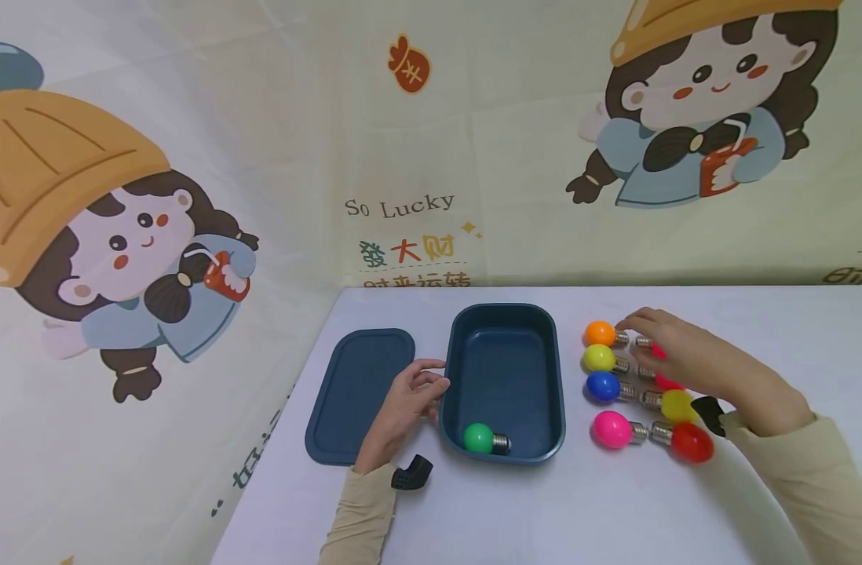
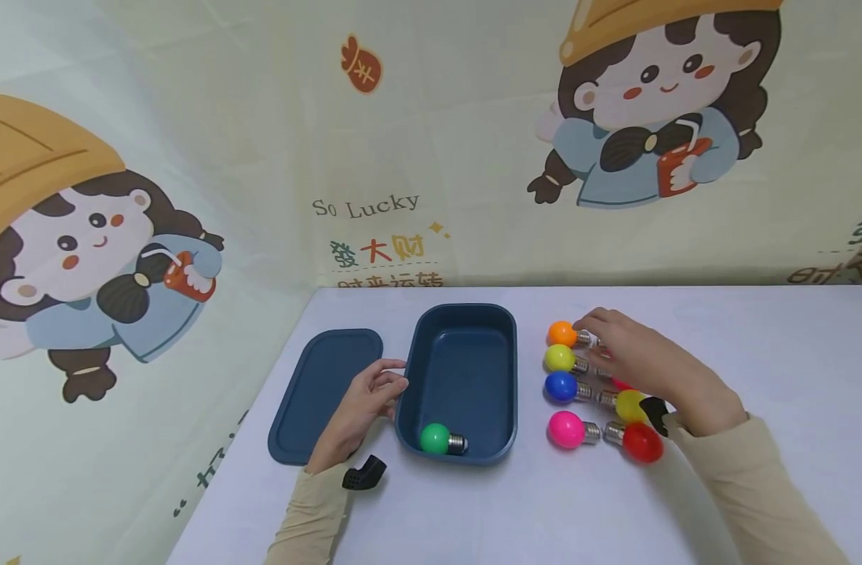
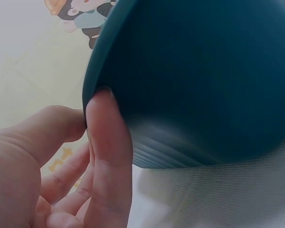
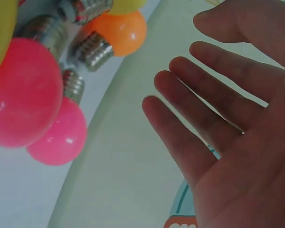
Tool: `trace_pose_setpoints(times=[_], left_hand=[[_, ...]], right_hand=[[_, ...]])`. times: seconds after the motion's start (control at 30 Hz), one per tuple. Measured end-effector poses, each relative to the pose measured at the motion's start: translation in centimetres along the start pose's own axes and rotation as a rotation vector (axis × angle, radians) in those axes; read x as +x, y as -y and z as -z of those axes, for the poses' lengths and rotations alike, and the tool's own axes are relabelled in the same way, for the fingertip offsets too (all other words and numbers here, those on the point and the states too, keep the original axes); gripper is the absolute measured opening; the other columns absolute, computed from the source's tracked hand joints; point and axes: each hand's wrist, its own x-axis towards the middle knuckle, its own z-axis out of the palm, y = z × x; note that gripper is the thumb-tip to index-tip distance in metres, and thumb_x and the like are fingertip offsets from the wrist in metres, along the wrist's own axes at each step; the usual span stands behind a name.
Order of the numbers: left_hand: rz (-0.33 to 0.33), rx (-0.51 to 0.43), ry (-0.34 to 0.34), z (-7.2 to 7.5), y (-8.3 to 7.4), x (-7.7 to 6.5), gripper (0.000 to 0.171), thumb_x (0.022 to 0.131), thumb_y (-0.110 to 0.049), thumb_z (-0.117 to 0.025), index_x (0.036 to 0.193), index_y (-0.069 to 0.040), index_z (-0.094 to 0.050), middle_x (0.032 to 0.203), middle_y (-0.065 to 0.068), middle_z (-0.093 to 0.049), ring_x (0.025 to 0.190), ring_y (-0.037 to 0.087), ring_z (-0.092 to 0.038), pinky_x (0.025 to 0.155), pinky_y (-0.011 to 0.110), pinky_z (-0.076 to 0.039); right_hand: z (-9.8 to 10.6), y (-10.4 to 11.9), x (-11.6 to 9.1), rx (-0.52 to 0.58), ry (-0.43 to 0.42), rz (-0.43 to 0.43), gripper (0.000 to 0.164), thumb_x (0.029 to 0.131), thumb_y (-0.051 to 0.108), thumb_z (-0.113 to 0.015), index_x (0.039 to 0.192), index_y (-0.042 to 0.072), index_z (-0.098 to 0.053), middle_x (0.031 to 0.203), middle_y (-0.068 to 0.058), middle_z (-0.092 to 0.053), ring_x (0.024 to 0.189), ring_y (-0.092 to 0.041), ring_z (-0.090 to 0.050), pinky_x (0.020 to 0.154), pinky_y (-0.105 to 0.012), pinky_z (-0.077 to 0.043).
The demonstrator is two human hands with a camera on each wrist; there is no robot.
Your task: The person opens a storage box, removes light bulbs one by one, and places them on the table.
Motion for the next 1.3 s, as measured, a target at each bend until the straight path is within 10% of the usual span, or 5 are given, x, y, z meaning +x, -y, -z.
trace_pose_setpoints(times=[1.3], left_hand=[[-0.007,-0.007,0.007,0.1,0.1,0.0,0.044,0.094,-0.024,-0.070,0.134,-0.012,-0.056,0.107,0.013,-0.065,0.075,0.015,-0.056,0.060,0.027,-0.053]], right_hand=[[-2.6,5.1,-0.8,-0.028,-0.157,0.267,0.038,0.084,0.007,-0.076,0.120,0.006,-0.064,0.119,-0.009,-0.063,0.109,-0.028,-0.061,0.087,-0.043,-0.056]])
